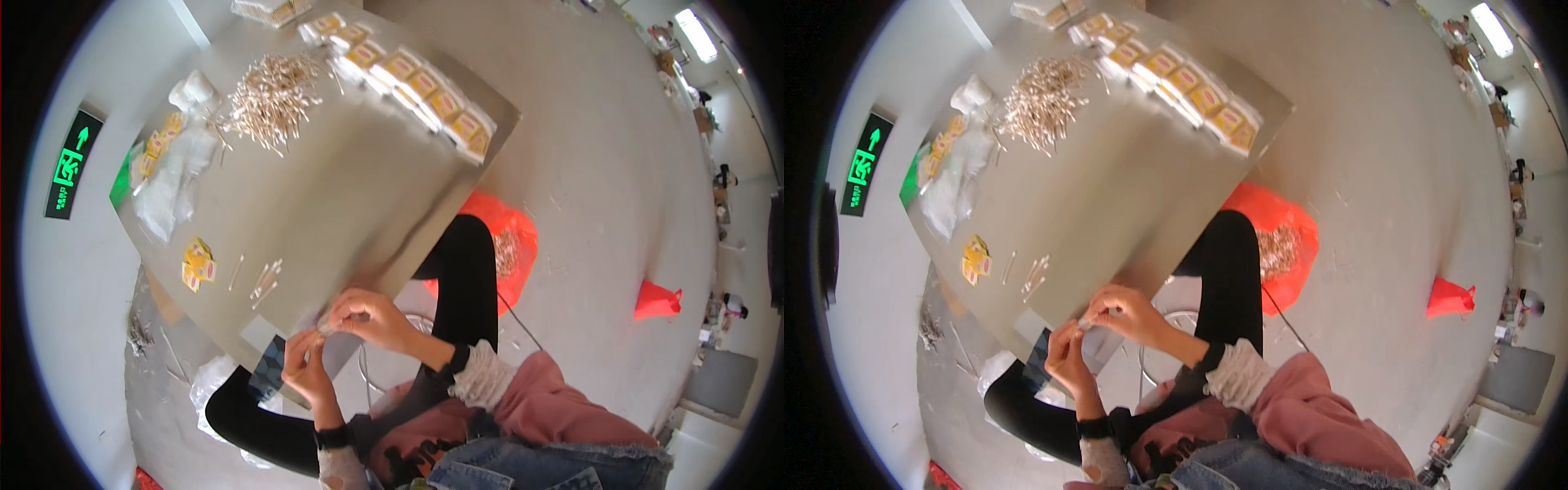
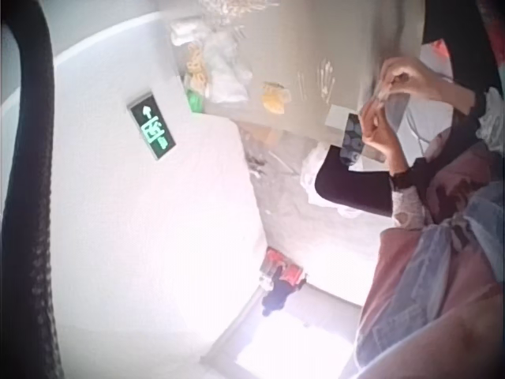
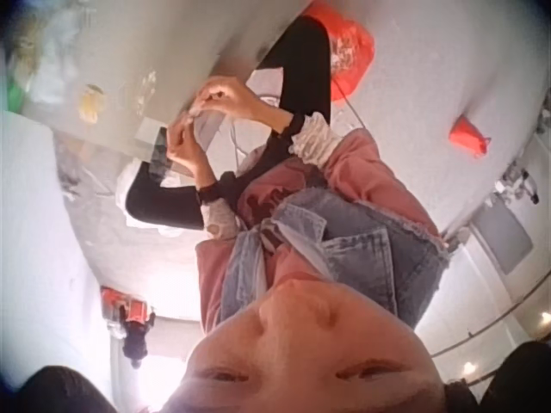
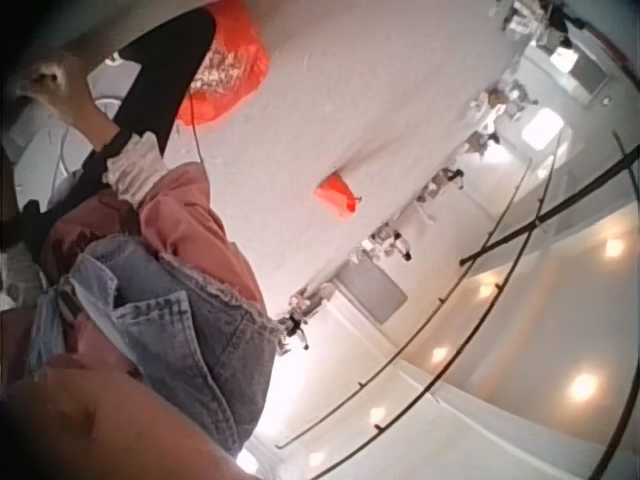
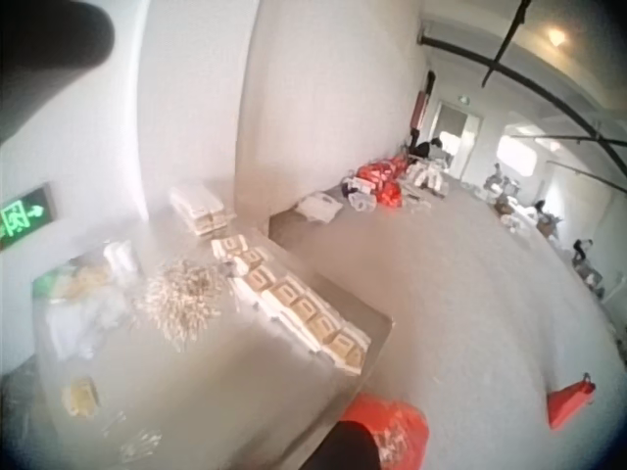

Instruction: Organizing and packing cotton swabs into small plastic bags.

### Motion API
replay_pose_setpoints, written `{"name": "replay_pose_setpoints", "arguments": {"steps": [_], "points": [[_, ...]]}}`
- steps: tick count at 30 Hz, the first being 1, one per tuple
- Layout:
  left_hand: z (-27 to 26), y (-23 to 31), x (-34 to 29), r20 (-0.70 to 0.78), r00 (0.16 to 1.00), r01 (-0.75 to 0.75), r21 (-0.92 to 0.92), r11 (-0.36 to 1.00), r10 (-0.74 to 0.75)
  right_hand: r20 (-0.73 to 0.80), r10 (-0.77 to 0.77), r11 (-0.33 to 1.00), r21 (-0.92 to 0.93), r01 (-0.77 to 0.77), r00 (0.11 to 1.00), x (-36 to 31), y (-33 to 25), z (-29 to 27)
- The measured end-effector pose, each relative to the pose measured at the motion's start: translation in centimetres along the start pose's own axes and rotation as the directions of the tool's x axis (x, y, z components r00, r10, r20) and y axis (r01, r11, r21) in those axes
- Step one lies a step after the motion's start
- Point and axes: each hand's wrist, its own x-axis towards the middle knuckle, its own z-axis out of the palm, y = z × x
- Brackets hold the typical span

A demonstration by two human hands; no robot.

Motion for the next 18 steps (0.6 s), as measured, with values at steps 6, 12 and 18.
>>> {"name": "replay_pose_setpoints", "arguments": {"steps": [6, 12, 18], "points": [[0.4, -0.2, 0.3, -0.028, 0.999, 0.026, -0.100, 0.995, -0.029, -0.007, -0.028, 0.999, 0.036, 0.028, 1.000, 0.5, -0.1, 0.1], [0.4, 0.2, 0.5, -0.021, 0.998, -0.066, 0.019, 0.998, 0.066, -0.004, -0.025, 0.999, 0.022, 0.025, 1.000, 0.7, 0.2, -0.2], [1.0, -0.8, 0.6, -0.029, 0.999, 0.022, -0.174, 0.984, -0.028, -0.026, -0.010, 1.000, 0.021, 0.011, 1.000, 0.5, 0.1, -0.1]]}}
